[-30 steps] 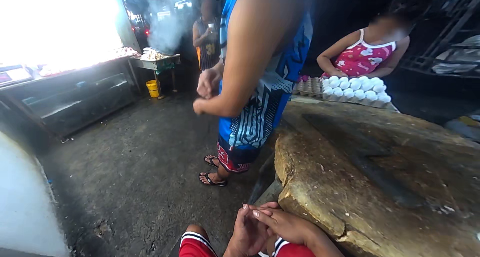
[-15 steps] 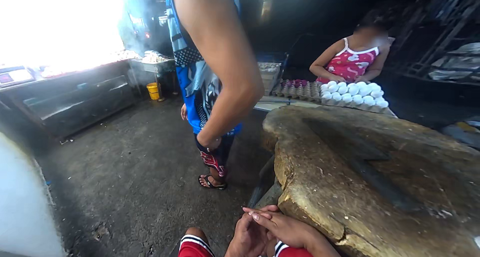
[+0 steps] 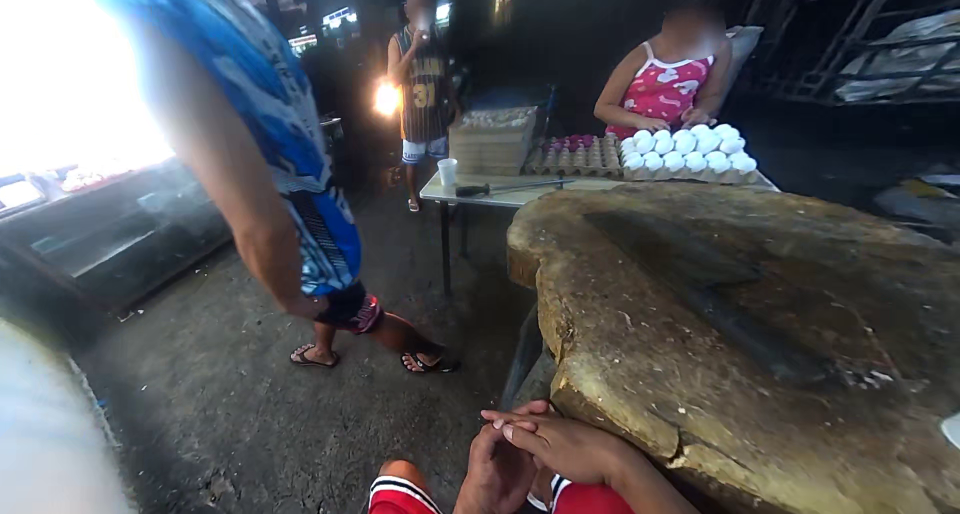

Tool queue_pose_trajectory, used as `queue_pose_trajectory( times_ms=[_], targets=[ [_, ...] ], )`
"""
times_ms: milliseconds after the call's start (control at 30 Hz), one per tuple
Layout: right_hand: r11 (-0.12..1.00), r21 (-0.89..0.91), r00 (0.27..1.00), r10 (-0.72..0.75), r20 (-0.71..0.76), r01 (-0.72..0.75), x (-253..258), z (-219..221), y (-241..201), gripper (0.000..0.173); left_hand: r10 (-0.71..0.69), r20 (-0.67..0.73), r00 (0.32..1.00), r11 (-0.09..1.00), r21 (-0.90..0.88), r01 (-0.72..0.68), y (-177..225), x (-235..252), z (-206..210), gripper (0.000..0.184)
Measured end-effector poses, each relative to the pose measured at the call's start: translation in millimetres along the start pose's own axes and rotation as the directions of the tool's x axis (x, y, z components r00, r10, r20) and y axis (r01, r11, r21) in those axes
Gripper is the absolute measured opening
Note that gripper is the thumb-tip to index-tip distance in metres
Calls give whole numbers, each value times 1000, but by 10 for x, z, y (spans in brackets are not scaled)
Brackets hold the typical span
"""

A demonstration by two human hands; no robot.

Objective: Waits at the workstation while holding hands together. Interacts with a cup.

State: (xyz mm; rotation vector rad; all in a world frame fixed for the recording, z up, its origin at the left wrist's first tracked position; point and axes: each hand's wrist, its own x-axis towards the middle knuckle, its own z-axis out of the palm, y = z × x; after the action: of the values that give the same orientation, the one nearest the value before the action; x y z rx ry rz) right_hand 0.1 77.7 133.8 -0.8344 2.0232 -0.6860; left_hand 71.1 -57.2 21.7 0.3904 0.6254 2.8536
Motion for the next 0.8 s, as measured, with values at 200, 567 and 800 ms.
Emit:
queue_pose_trajectory(
  times_ms=[200,567,800],
  targets=[
    [996,-59,998,61,-17,-62,-7,-18,-38,66,-39,7,999,999,-10,39,23,35,-9,74],
    [999,11,999,-29,-32,30,-39,-5,-13,61,-14,53,999,1000,14,13,25,13,27,63],
    [999,18,998,-39,-39,39,-32,7,-1,63,-12,42,999,999,54,9,54,-7,106,61]
  ],
)
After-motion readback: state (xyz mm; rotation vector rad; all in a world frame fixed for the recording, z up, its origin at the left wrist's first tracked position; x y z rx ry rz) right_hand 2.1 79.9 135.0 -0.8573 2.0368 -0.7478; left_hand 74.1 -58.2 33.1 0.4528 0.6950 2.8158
